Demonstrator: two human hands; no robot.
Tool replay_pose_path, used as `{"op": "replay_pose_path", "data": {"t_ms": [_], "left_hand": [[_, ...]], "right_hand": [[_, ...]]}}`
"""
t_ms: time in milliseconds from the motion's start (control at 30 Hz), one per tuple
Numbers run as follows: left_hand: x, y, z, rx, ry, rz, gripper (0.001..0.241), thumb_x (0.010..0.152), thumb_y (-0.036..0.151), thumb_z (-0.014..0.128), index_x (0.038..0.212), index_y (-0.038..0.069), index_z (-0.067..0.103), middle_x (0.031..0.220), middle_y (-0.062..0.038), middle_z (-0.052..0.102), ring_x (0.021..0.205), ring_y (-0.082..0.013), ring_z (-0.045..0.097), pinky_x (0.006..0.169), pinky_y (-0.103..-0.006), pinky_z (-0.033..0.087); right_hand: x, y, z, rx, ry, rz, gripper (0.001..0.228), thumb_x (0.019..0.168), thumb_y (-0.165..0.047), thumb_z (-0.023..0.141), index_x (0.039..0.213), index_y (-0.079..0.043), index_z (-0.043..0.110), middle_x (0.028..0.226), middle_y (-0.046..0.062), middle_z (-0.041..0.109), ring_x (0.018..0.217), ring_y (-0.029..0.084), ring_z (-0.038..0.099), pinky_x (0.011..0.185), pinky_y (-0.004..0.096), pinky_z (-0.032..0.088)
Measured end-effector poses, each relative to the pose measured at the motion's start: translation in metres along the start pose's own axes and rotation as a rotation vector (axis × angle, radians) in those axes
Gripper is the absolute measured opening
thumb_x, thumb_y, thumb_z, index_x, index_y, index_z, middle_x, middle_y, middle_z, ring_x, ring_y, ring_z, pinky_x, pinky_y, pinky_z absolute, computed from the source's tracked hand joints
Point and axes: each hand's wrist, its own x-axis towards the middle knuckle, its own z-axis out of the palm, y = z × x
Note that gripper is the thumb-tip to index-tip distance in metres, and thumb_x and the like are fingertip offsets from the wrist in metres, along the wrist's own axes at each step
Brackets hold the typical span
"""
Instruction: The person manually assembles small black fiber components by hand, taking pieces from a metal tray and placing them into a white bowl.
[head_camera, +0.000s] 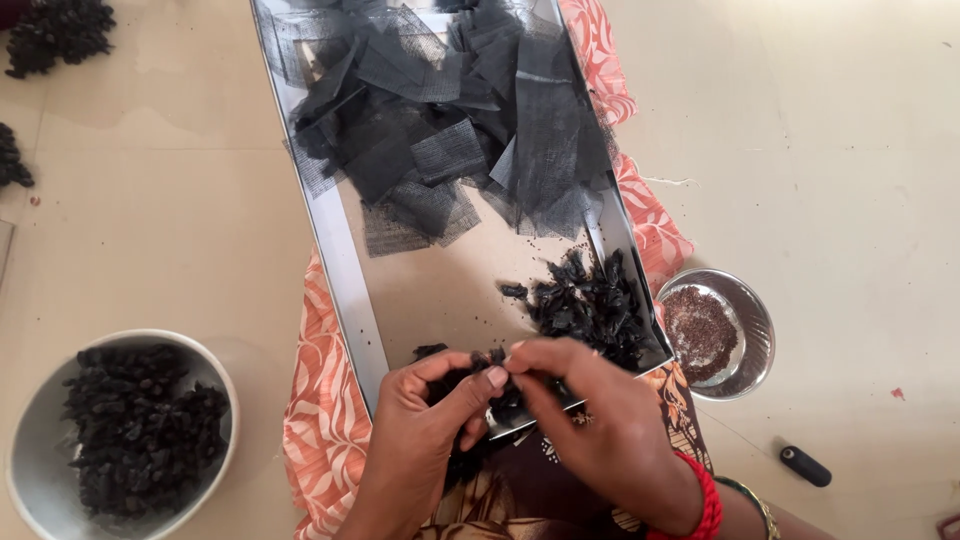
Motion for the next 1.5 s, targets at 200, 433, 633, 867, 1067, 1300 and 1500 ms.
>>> {"op": "replay_pose_path", "data": {"t_ms": [200, 433, 633, 867, 1067, 1300, 1500], "left_hand": [[-0.002, 0.004, 0.0, -0.073, 0.009, -0.068, 0.01, 0.085, 0.002, 0.074, 0.084, 0.002, 0.064, 0.055, 0.002, 0.05, 0.045, -0.0062, 0.041, 0.04, -0.0235, 0.031], [-0.003, 0.012, 0.005, -0.114, 0.011, -0.082, 0.009, 0.085, 0.0, 0.072, 0.085, 0.0, 0.063, 0.057, 0.0, 0.052, 0.046, -0.0076, 0.043, 0.04, -0.0243, 0.031], [-0.007, 0.017, 0.0, -0.05, -0.048, -0.064, 0.009, 0.084, -0.001, 0.072, 0.089, -0.003, 0.065, 0.058, 0.0, 0.052, 0.048, -0.0072, 0.044, 0.041, -0.0245, 0.032], [-0.007, 0.019, 0.004, 0.079, -0.057, -0.046, 0.008, 0.084, 0.001, 0.074, 0.086, -0.002, 0.067, 0.057, -0.001, 0.052, 0.046, -0.0073, 0.042, 0.041, -0.0248, 0.031], [-0.007, 0.018, 0.008, 0.161, 0.054, 0.05, 0.007, 0.084, 0.001, 0.074, 0.086, 0.0, 0.067, 0.056, 0.0, 0.052, 0.045, -0.0071, 0.042, 0.04, -0.0249, 0.031], [-0.009, 0.018, 0.007, 0.091, -0.023, 0.145, 0.006, 0.087, -0.002, 0.072, 0.088, -0.001, 0.066, 0.057, 0.001, 0.049, 0.047, -0.0062, 0.042, 0.04, -0.025, 0.03], [-0.009, 0.017, 0.008, 0.255, 0.004, 0.157, 0.004, 0.087, 0.0, 0.073, 0.087, -0.001, 0.068, 0.057, 0.0, 0.053, 0.047, -0.0051, 0.043, 0.041, -0.0233, 0.032]], "right_hand": [[0.007, 0.003, -0.009, 0.149, -0.111, -0.078, 0.029, 0.092, 0.0, 0.072, 0.12, -0.004, 0.066, 0.111, 0.01, 0.075, 0.099, 0.019, 0.077, 0.085, 0.027, 0.061], [0.014, 0.031, -0.003, 0.927, -0.687, 0.675, 0.043, 0.094, -0.006, 0.066, 0.135, -0.017, 0.057, 0.093, -0.006, 0.071, 0.073, 0.002, 0.061, 0.064, 0.019, 0.051], [0.016, 0.044, -0.017, 0.716, -0.599, 0.664, 0.022, 0.102, -0.019, 0.061, 0.102, -0.002, 0.075, 0.07, -0.009, 0.053, 0.064, 0.0, 0.042, 0.054, 0.021, 0.032], [0.017, 0.051, -0.028, 0.86, -0.495, 0.678, 0.026, 0.105, -0.023, 0.058, 0.096, -0.001, 0.068, 0.065, -0.007, 0.046, 0.058, 0.002, 0.036, 0.05, 0.021, 0.026], [0.024, 0.038, -0.033, 1.169, -0.5, 0.74, 0.024, 0.105, -0.023, 0.052, 0.099, -0.001, 0.061, 0.063, -0.002, 0.047, 0.053, 0.006, 0.038, 0.046, 0.025, 0.028], [0.013, 0.048, -0.032, 1.365, -0.471, 0.7, 0.023, 0.108, -0.02, 0.054, 0.099, 0.001, 0.058, 0.065, -0.006, 0.033, 0.055, 0.005, 0.031, 0.048, 0.023, 0.025], [0.012, 0.056, -0.033, 1.412, -0.433, 0.709, 0.021, 0.107, -0.019, 0.056, 0.099, 0.0, 0.059, 0.065, -0.005, 0.033, 0.053, 0.005, 0.029, 0.046, 0.024, 0.023]]}}
